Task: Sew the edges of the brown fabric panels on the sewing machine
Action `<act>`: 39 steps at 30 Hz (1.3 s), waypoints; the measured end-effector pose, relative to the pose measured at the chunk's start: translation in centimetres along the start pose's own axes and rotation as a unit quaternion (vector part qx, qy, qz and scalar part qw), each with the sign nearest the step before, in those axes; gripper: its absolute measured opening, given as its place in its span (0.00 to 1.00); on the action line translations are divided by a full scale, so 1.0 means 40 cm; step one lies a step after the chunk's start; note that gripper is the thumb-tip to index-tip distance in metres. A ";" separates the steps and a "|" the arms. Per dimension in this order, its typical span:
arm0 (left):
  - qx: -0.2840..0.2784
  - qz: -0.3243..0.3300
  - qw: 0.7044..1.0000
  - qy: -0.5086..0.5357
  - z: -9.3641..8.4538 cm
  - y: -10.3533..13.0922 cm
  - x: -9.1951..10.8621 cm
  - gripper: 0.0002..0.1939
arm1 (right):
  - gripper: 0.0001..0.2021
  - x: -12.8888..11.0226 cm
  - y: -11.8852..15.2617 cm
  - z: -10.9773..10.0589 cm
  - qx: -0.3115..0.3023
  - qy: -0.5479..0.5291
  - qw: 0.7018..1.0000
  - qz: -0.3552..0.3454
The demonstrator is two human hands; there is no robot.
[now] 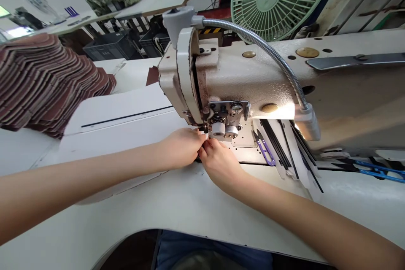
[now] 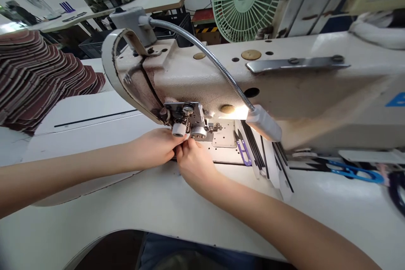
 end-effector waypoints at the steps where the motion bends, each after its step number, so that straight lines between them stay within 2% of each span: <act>1: 0.002 0.003 1.000 0.003 0.001 0.001 -0.005 0.17 | 0.17 0.004 0.008 -0.001 0.003 -0.006 1.000 -0.009; 4: 0.036 0.014 0.999 0.016 -0.001 0.007 -0.015 0.16 | 0.21 0.007 0.035 -0.003 0.016 -0.021 0.999 -0.033; 6: 0.042 0.011 0.999 0.022 -0.002 0.012 -0.013 0.15 | 0.23 0.003 0.045 -0.001 0.024 -0.014 0.999 -0.020; 10: 0.011 -0.016 1.000 0.020 -0.003 0.012 0.004 0.12 | 0.17 -0.012 0.035 0.003 0.030 0.008 0.999 0.037; 14: 0.034 -0.022 0.999 0.030 0.003 0.005 0.011 0.12 | 0.11 -0.019 0.016 0.008 0.036 0.010 0.998 0.041; 20: 0.068 -0.011 0.995 0.070 0.040 0.008 -0.015 0.11 | 0.17 -0.024 0.039 0.010 0.059 0.029 0.998 0.002; 23: 0.090 -0.003 0.993 0.070 0.048 0.011 -0.020 0.11 | 0.17 -0.026 0.050 0.010 0.069 0.041 0.997 -0.018; 33: 0.120 -0.010 0.990 0.067 0.050 -0.013 -0.008 0.14 | 0.16 0.006 0.009 0.030 0.076 0.018 0.997 0.019; 39: 0.138 -0.006 0.988 0.074 0.073 0.011 -0.015 0.17 | 0.09 0.018 0.037 0.018 0.090 -0.032 0.995 0.032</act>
Point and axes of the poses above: each hand's wrist, its own y-axis away from the middle knuckle, its own z-axis out of the palm, x = y × z, the point moved 3 cm from there along -y, towards the middle knuckle, and after that the axes turned 3 degrees about -z, right-handed, at the moved point
